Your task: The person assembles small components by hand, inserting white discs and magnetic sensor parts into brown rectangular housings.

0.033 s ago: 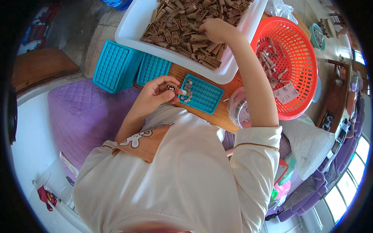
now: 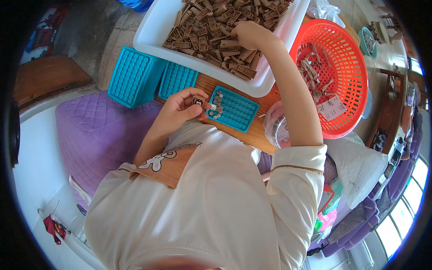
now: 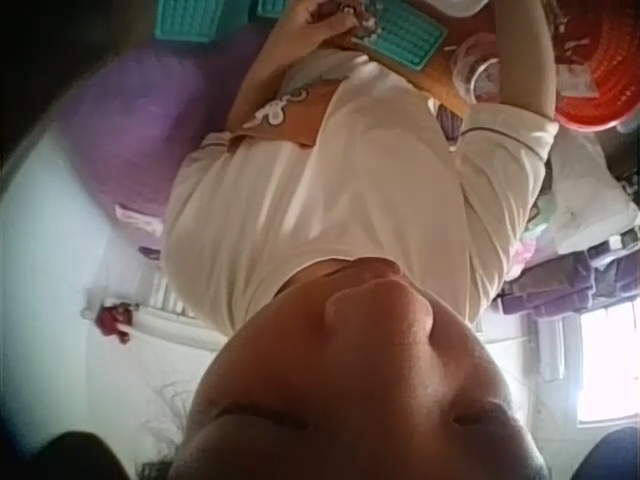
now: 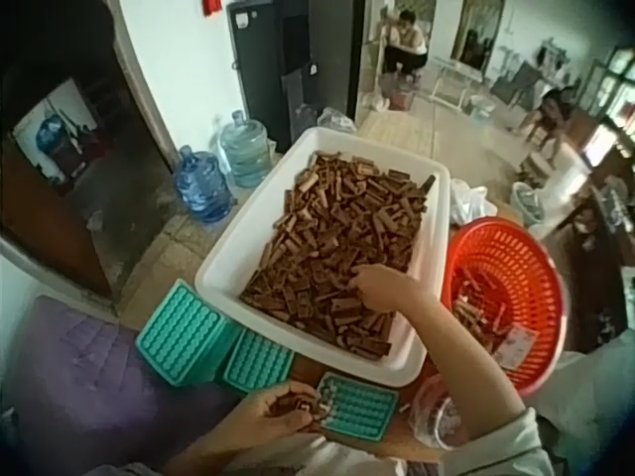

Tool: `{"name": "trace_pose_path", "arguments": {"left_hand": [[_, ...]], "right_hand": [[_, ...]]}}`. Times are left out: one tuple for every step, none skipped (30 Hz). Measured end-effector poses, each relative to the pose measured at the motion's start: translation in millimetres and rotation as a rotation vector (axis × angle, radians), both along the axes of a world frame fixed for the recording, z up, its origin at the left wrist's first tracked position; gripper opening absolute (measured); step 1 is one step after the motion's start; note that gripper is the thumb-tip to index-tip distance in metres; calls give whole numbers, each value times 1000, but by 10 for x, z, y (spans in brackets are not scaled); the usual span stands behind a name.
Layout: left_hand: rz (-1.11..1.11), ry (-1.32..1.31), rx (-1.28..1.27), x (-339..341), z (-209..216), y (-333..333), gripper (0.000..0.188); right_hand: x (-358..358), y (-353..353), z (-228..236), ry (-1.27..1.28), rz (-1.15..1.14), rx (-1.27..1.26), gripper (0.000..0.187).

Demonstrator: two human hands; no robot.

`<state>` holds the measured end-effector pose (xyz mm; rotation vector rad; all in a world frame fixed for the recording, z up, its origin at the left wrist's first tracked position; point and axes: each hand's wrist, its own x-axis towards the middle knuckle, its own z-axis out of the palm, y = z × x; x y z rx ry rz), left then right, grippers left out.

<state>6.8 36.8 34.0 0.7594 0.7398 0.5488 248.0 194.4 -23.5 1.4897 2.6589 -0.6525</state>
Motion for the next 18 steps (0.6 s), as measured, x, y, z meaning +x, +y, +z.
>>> {"name": "trace_pose_path", "arguments": {"left_hand": [[5,2,0,-6,1,-6,25],[11,3,5,-11,4,-9,26],[16,5,11,-15,5,-11,26],[18,4,11,-12,7,-19,26],[62,-4,57,-3,7,-29,26],[104,-12,103,3,7,-34,26],[103,-13,100,-7,-6,-29,26],[111,5,90,-27,-21,-22,28],[117,22,79,-39,-32,-21,31],[114,20,78,-33,-27,-19,31],[156,-11,43,-34,-7,-11,31],[199,-42,7,-32,15,-1,32],[196,-44,4,-22,49,15,32],[261,-108,-76,-5,89,29,33],[327,-171,-157,12,103,32,34],[327,-172,-160,25,93,25,34],[367,-205,-119,42,81,22,34],[408,-238,-78,62,73,15,34]], "right_hand": [[-41,19,2,2,5,0,25],[-67,37,11,-11,-70,-7,27],[-78,48,25,-24,-147,-13,28],[-66,45,57,-25,-144,-14,28],[-29,24,96,55,-137,83,26],[2,1,133,134,-130,180,24],[-2,-52,255,133,-131,178,24],[-17,-125,435,259,-248,196,22],[-27,-177,538,383,-367,212,22],[20,-209,557,469,-472,228,21],[-1,-273,658,470,-470,224,21],[-12,-387,807,575,-602,147,17],[-24,-526,923,676,-737,72,15],[-49,-649,958,675,-737,68,15],[-90,-768,978,923,-746,-3,16],[-138,-899,1002,1169,-750,-74,17],[-193,-1042,1025,1167,-754,-76,17],[-264,-1192,1038,1287,-790,-238,19]]}}
